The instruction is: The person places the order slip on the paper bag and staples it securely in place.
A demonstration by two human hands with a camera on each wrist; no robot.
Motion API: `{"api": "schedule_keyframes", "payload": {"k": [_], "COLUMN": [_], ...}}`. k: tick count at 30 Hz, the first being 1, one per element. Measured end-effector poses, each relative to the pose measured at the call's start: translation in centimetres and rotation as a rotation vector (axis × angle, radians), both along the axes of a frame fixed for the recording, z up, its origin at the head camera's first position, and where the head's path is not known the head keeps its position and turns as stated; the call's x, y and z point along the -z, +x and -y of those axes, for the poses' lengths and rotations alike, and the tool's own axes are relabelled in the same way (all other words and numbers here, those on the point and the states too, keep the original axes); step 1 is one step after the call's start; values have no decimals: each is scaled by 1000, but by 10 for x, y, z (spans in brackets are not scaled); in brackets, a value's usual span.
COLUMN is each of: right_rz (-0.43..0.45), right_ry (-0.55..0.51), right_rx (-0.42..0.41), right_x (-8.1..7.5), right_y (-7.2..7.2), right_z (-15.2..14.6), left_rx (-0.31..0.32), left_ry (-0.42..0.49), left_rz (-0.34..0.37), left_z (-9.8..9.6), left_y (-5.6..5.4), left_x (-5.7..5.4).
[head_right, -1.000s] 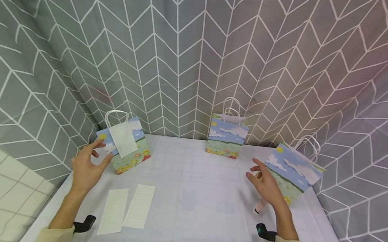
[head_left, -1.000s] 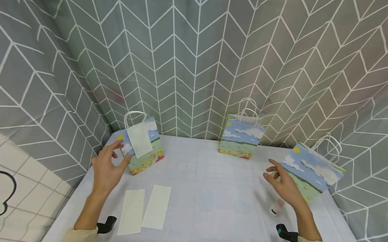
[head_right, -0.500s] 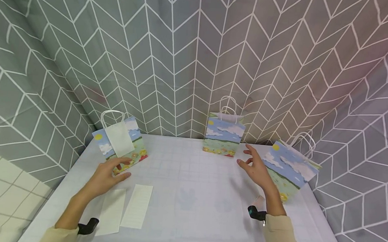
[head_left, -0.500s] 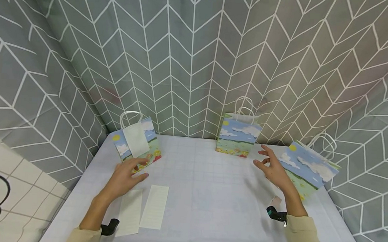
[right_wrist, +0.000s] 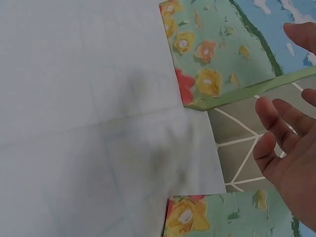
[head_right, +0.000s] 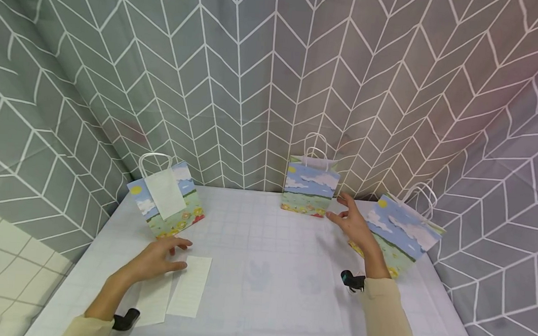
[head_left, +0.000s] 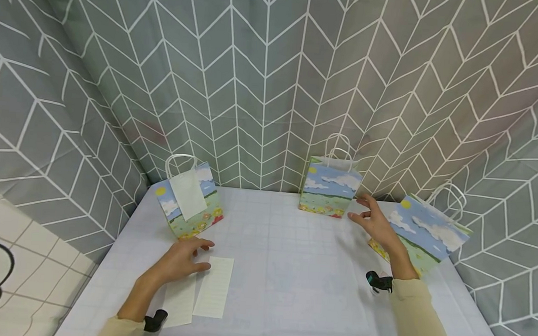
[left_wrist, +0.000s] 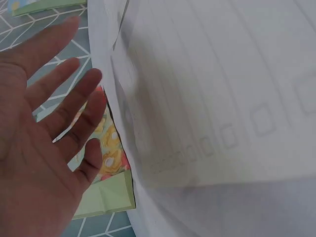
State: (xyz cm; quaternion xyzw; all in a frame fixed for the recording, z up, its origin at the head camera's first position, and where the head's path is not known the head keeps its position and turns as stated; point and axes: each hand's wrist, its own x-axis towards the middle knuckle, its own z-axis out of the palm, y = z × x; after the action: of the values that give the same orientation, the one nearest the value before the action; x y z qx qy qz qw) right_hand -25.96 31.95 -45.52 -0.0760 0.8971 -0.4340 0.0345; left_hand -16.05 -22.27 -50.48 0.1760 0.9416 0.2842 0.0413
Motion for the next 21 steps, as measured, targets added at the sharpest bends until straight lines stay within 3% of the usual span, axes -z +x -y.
{"api": "schedule_keyframes", "payload": {"k": [5, 10, 21], "right_rz": [-13, -3, 40], "right_ry": [-5, -38, -84], "right_rx": [-3, -20, -11], "right_x": [-1, -1, -2], "right_y": [-7, -12, -19], "right_z": [2, 5, 14], "left_rx": [41, 85, 74], "left_ry": [-24, -30, -63], "left_rz": [65, 66, 98], "left_z": [-3, -4, -13], "left_y": [2, 3, 5], "left_x": [1, 2, 4]}}
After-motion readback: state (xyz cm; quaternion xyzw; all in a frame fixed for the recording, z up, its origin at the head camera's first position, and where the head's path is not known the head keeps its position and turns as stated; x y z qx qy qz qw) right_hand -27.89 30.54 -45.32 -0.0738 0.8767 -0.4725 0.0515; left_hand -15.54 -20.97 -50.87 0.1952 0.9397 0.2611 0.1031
